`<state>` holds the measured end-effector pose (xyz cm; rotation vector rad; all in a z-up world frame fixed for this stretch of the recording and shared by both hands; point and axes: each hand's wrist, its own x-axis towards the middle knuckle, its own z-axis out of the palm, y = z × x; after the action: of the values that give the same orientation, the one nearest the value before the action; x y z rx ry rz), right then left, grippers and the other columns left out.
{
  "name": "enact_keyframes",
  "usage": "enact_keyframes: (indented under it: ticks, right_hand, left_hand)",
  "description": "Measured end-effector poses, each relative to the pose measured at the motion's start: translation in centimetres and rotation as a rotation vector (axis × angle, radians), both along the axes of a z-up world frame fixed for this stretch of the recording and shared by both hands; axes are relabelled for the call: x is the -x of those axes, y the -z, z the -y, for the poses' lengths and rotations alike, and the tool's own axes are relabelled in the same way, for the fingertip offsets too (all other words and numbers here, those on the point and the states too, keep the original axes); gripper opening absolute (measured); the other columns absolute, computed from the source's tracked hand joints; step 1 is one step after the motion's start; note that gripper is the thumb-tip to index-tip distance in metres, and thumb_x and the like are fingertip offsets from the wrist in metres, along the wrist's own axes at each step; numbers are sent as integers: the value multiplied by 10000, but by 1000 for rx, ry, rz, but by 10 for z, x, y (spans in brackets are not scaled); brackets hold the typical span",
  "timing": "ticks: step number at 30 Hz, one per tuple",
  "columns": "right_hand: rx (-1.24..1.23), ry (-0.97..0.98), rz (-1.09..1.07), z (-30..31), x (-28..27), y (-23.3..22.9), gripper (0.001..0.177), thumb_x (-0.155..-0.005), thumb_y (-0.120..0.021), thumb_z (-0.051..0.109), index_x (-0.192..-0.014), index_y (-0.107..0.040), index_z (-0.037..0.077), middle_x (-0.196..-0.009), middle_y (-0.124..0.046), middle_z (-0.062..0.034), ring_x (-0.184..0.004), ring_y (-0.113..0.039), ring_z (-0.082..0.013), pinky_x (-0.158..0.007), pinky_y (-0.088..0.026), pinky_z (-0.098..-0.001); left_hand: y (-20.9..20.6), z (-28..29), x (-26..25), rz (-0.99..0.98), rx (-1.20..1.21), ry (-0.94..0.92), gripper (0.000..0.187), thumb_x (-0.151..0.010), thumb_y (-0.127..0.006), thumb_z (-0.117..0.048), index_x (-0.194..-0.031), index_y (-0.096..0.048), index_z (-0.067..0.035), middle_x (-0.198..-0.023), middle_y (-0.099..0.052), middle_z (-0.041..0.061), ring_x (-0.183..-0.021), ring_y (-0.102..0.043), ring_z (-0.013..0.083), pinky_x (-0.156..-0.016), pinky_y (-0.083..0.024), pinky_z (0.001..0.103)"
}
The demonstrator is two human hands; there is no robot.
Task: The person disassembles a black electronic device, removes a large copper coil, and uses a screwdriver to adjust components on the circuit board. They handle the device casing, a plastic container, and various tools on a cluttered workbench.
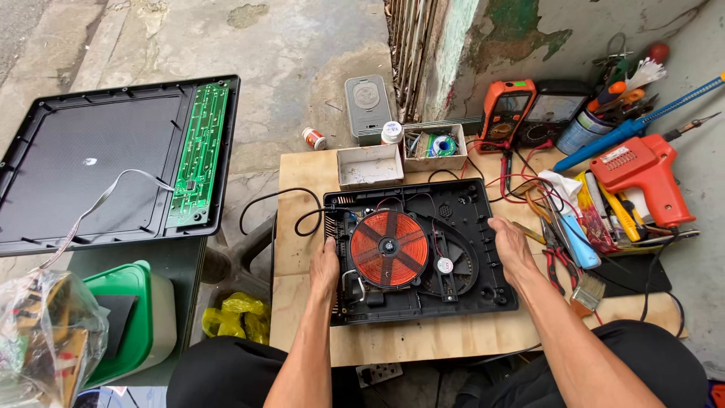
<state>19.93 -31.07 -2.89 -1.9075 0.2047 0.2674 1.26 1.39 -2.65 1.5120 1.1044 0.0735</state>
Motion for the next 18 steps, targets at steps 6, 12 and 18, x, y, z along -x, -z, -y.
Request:
enact_keyframes:
  ticks: [6,12,18]
  right_hand:
    - [270,-75,280,-15,55,-82,499,-940,-650,258,-1389,-652,40,-1315,-641,-290,-1264,-581,-475,-1059,-460,-546]
    - [438,23,413,22,27,-43,262,-923,-665,250,-1138,-793,174,-1116,-743,-133,-1093,-688,-356,-933,-532,-469]
    - [703,49,-22,83,-9,41,320,-877,-576,462,-1039,-805,308,-1068,-784,-96,-1120,-683,-414,-907,-553,-506]
  left_hand:
    - [-32,28,11,70,-241,-157,549,-966,-530,-363,-1446,-624,-115,-1372,-657,218,-1319,-588,395,-1107,-438,496]
    - [-90,74,37,151,-343,39,401,-1034,-470,-260,-1343,-682,-115,-1213,-710,226,-1165,-666,367,-1015,-533,537]
    - [-8,41,35,-150,-517,311,384,-1013,-513,-434,-1266,-728,-241,-1191,-701,53,-1188,-615,298,-986,-534,497]
